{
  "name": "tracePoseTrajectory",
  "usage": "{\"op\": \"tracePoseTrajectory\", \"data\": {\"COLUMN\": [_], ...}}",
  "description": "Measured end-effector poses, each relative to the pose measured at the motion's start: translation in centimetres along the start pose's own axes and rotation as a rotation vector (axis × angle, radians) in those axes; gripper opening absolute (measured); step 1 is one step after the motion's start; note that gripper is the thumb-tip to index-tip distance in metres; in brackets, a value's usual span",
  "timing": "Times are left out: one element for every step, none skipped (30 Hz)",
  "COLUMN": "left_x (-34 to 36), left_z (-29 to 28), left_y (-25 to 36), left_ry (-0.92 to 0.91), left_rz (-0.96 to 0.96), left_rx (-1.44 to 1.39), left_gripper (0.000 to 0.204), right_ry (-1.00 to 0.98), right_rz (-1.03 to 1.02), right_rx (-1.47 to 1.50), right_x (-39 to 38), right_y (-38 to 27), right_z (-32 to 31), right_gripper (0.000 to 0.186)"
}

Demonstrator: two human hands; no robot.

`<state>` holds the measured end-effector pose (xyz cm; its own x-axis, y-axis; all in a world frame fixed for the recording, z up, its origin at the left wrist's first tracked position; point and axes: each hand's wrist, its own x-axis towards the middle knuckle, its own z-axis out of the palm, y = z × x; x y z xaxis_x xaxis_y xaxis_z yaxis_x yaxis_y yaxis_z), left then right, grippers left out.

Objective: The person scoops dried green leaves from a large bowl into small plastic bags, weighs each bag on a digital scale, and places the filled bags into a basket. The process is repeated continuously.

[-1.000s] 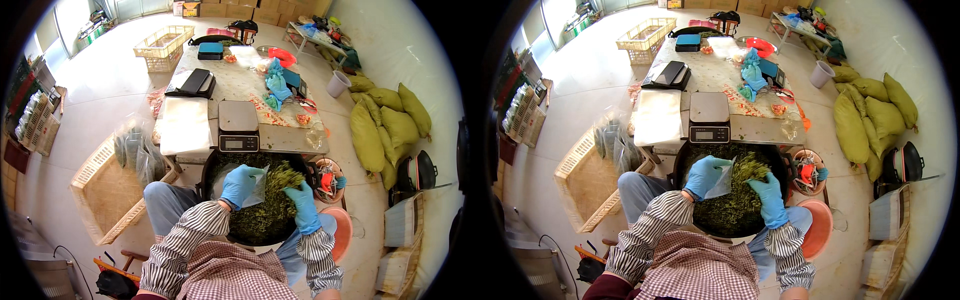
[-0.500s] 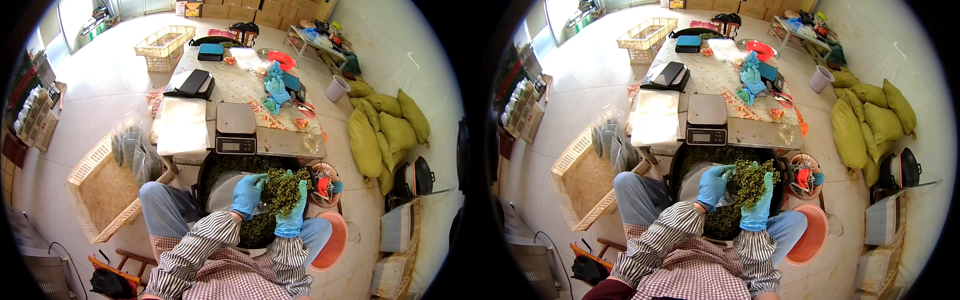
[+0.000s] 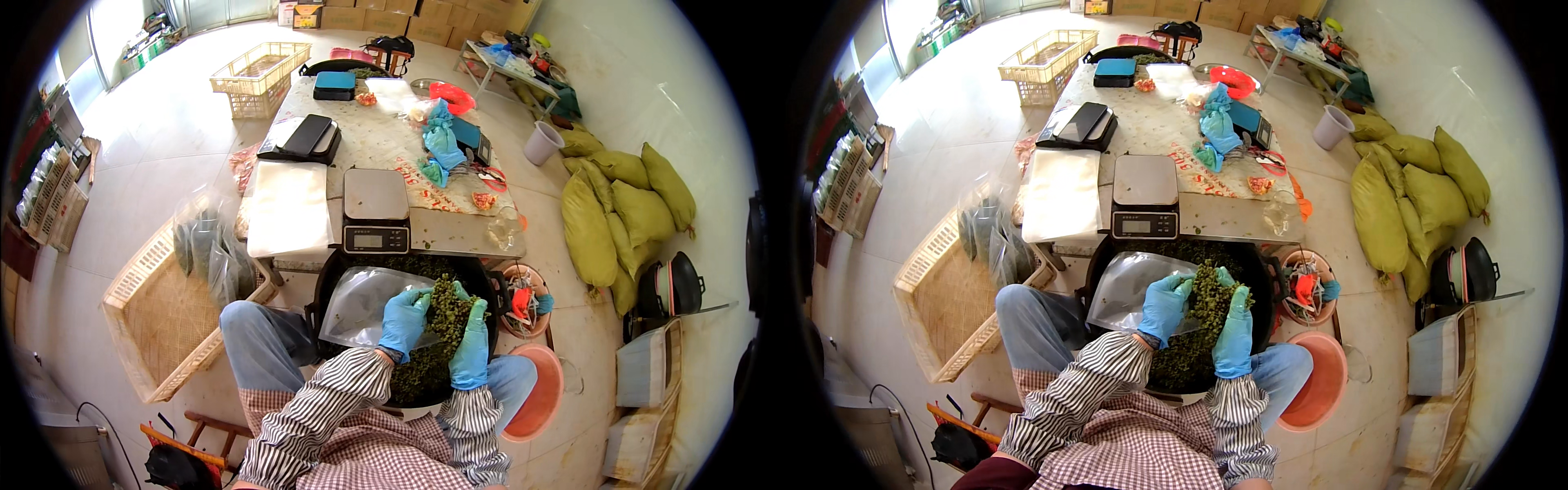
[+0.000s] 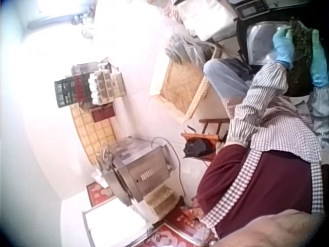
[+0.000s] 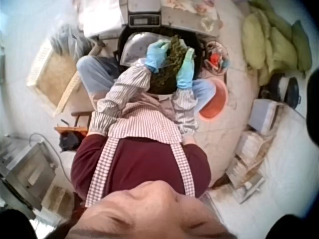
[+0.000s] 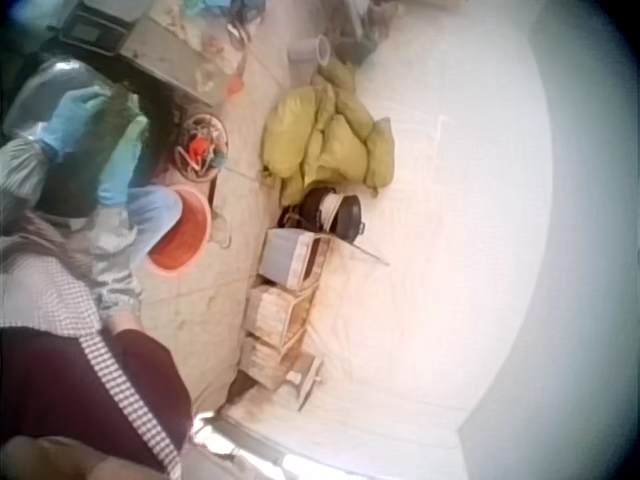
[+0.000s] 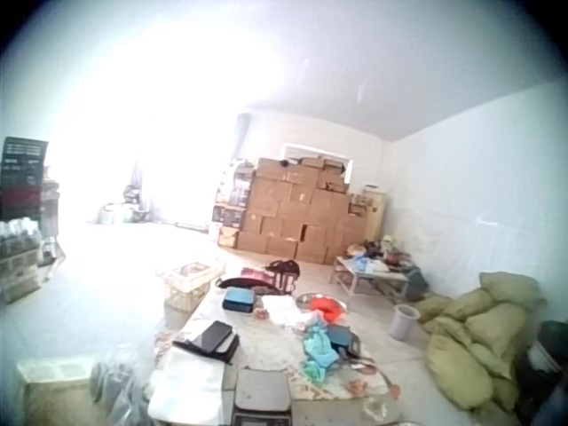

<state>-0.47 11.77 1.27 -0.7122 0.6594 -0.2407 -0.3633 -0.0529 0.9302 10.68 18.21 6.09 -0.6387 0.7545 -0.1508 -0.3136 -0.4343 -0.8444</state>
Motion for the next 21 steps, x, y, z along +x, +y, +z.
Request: {"op": "tracePoseTrajectory", "data": {"left_x": [0.1,0.2,0.3,0.3,0.6,1.0,1.3,0.9,0.0,-1.0,-1.7,-1.8,-1.8,-1.4,-0.9,-0.2,-0.1,-0.2,-0.4,-0.4,-0.5], "left_z": [-0.2,-0.3,-0.4,0.0,-0.2,-0.4,-0.9,-1.0,-0.4,0.3,0.3,0.3,0.1,0.0,-0.1,-1.1,-1.4,-1.6,-1.7,-1.5,-1.2], "left_y": [-0.2,-0.4,-0.6,-0.7,-1.5,-2.4,-2.9,-2.2,-0.8,0.9,1.7,1.6,1.5,1.5,1.6,1.8,2.5,3.3,4.0,4.2,4.3], "left_ry": [-0.004,-0.003,-0.001,-0.021,-0.017,-0.012,0.001,-0.009,-0.032,-0.058,-0.066,-0.046,-0.018,0.011,0.040,0.046,0.051,0.042,0.039,0.014,-0.011], "left_rz": [0.030,0.067,0.104,0.142,0.208,0.275,0.340,0.301,0.412,0.526,0.632,0.631,0.629,0.637,0.646,0.713,0.614,0.565,0.518,0.501,0.483], "left_rx": [0.019,0.050,0.080,0.106,0.139,0.171,0.208,0.295,0.502,0.705,0.915,0.931,0.946,0.960,0.974,0.865,0.783,0.749,0.719,0.683,0.647], "left_gripper": [0.019,0.019,0.019,0.020,0.020,0.020,0.020,0.019,0.019,0.019,0.019,0.019,0.019,0.019,0.019,0.020,0.020,0.019,0.018,0.018,0.018], "right_ry": [0.004,0.008,0.012,0.038,0.027,0.016,-0.001,0.019,0.038,0.062,0.070,0.078,0.078,0.078,0.079,0.008,-0.053,-0.098,-0.149,-0.165,-0.139], "right_rz": [0.009,0.018,0.028,0.001,0.092,0.183,0.281,0.232,0.120,0.007,-0.094,-0.090,-0.087,-0.094,-0.102,-0.104,-0.095,-0.060,-0.026,-0.073,-0.170], "right_rx": [-0.026,-0.053,-0.080,-0.180,-0.237,-0.295,-0.349,-0.343,-0.533,-0.724,-0.913,-0.972,-1.035,-1.095,-1.155,-0.975,-0.798,-0.682,-0.563,-0.585,-0.858], "right_x": [-0.2,-0.6,-0.8,0.2,0.4,0.6,0.8,0.5,1.0,2.1,2.3,2.1,1.7,1.7,1.9,1.5,0.8,-0.4,-1.6,-2.4,-2.5], "right_y": [-0.1,-0.3,-0.5,1.4,1.9,2.4,2.7,2.6,3.4,4.7,5.3,5.5,4.9,4.1,3.6,3.2,2.0,0.4,-1.3,-1.6,-1.4], "right_z": [0.7,1.7,2.1,-0.8,-1.8,-2.8,-3.1,-2.5,-3.3,-4.6,-4.7,-5.1,-4.4,-3.6,-3.2,-3.1,-2.3,-1.6,-0.2,0.4,0.3], "right_gripper": [0.045,0.043,0.042,0.039,0.038,0.037,0.036,0.031,0.034,0.037,0.040,0.047,0.053,0.060,0.068,0.071,0.074,0.074,0.074,0.059,0.052]}}
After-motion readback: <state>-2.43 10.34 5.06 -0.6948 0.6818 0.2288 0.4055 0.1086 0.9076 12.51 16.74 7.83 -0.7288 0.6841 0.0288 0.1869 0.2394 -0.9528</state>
